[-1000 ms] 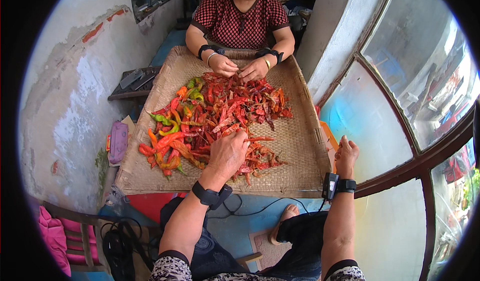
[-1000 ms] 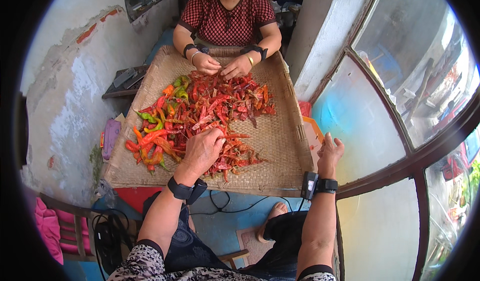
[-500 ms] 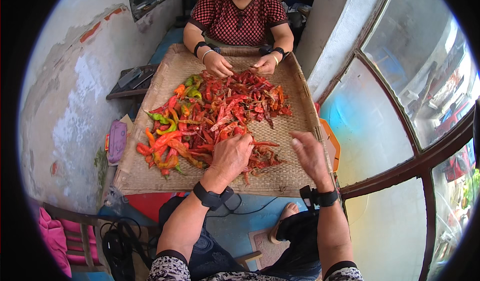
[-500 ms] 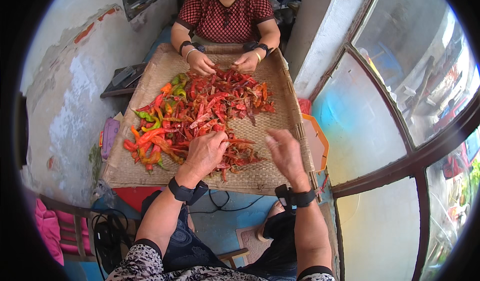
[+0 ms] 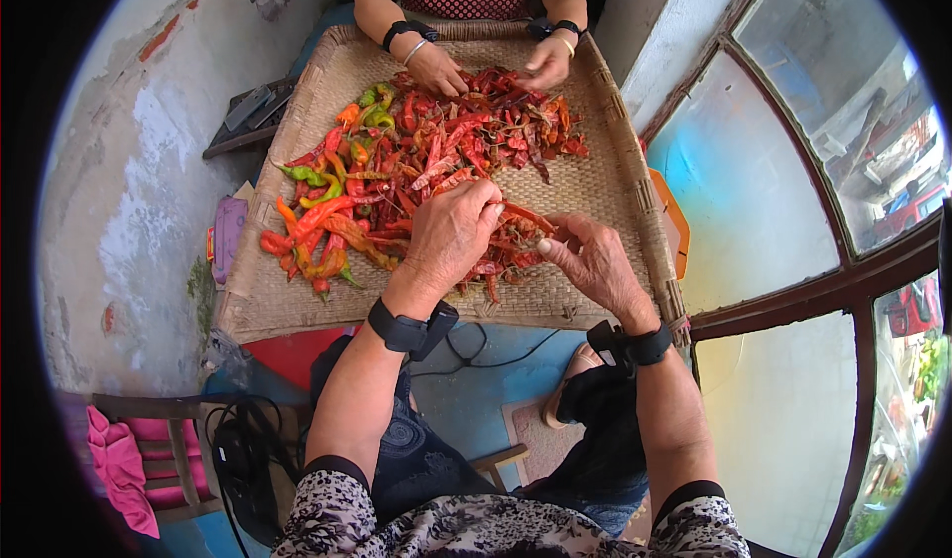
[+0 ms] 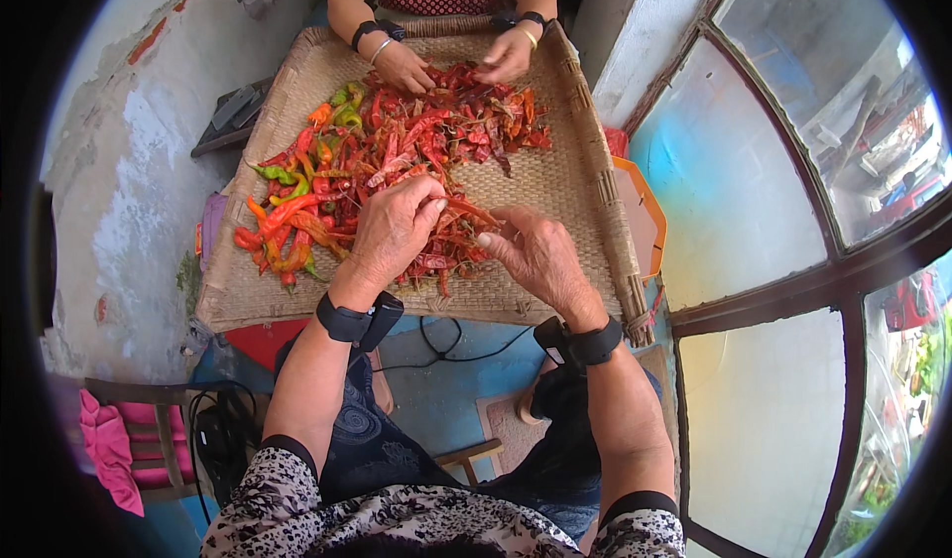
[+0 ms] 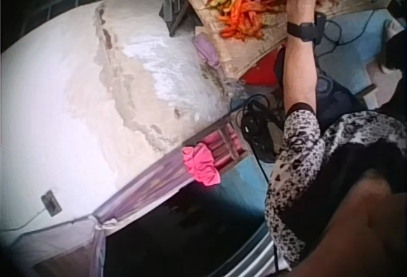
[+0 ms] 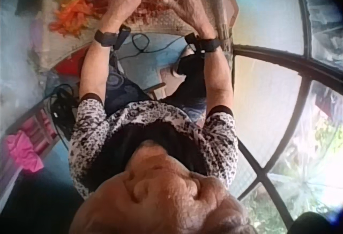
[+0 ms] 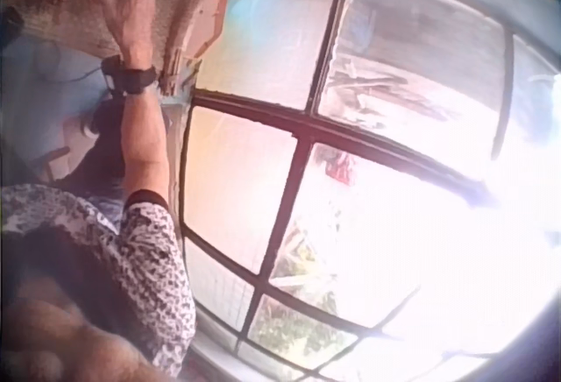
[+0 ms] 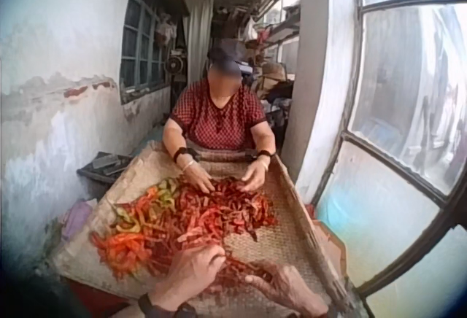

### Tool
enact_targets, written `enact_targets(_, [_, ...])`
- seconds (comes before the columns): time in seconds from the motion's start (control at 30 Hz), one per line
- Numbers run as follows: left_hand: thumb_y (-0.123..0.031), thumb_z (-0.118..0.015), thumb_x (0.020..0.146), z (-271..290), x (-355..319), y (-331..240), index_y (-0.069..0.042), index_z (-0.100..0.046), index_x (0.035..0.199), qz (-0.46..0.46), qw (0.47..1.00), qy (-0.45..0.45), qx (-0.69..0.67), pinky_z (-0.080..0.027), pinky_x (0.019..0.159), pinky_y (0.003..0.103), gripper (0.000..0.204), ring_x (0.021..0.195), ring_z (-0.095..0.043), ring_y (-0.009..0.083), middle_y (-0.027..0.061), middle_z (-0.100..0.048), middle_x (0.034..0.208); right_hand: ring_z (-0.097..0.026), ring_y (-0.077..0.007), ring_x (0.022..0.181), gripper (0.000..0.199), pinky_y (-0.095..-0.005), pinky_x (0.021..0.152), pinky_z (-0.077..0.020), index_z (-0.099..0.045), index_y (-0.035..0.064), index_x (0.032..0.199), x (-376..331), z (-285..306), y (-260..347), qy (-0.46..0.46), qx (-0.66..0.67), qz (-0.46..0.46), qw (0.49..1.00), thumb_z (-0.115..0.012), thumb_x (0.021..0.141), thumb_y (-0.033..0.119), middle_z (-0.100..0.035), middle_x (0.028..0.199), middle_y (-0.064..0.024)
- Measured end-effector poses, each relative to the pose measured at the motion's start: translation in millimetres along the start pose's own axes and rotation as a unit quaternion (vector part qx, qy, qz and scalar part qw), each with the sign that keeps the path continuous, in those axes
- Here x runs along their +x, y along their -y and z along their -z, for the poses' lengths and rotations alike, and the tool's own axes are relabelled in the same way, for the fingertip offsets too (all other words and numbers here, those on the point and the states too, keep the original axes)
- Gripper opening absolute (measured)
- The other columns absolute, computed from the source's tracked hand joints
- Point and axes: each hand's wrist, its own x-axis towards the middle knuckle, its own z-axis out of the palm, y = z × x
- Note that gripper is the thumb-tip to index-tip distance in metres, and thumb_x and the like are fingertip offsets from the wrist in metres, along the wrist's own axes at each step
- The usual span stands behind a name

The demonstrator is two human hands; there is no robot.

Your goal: The person empties a bag of dried peppers onto a tray and sorts through them by hand, pulling off the stems and moving the peppers into a pile.

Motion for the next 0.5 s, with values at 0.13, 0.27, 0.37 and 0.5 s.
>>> enact_targets(0.13, [-0.009,-0.063,0.085,-12.1,-4.9,1.9,-0.004,-0.056,0.095,-0.036,0.999,0.017,0.031,-0.05,0.062,0.038,0.013,0.072,-0.064,0.0293,0.0116,-0.063,0.081,-0.06,-0.0276,0.062,0.026,-0.0352,0.059,-0.0472,-0.064,-0.0006,0.096,-3.7,-11.3,-2.3,0.048,-0.055,0.029,0.997,-0.061,0.091,0.025,-0.061,0.07,-0.017])
enact_targets(0.27, [-0.009,-0.064,0.083,-10.6,-2.4,3.3,-0.006,-0.058,0.102,-0.005,1.0,0.0,-0.023,-0.051,0.063,0.038,0.02,0.074,-0.064,0.0308,0.0121,-0.063,0.083,-0.061,-0.0355,0.061,0.02,-0.0408,0.056,-0.0472,-0.061,-0.0006,0.085,1.9,13.0,-19.1,-0.08,-0.053,-0.009,0.995,-0.056,0.092,0.017,-0.059,0.065,-0.0203])
enact_targets(0.37, [-0.009,-0.065,0.082,-1.7,-7.8,9.3,-0.006,-0.058,0.107,-0.017,0.999,0.021,0.019,-0.051,0.065,0.039,0.026,0.076,-0.063,0.031,0.0125,-0.062,0.086,-0.061,-0.04,0.066,0.024,-0.0452,0.059,-0.0476,-0.061,0.0011,0.09,5.8,45.1,-40.5,-0.227,-0.2,-0.063,0.951,-0.053,0.093,0.023,-0.061,0.07,-0.0215])
enact_targets(0.5, [-0.011,-0.068,0.079,-11.2,-14.3,9.3,-0.005,-0.058,0.107,-0.058,0.991,0.082,0.087,-0.051,0.072,0.039,0.031,0.088,-0.06,0.0292,0.0111,-0.06,0.092,-0.061,-0.0402,0.079,0.022,-0.0462,0.066,-0.0484,-0.061,0.0032,0.096,-1.8,72.1,-73.7,-0.209,-0.312,-0.199,0.905,-0.053,0.092,0.023,-0.062,0.085,-0.0216])
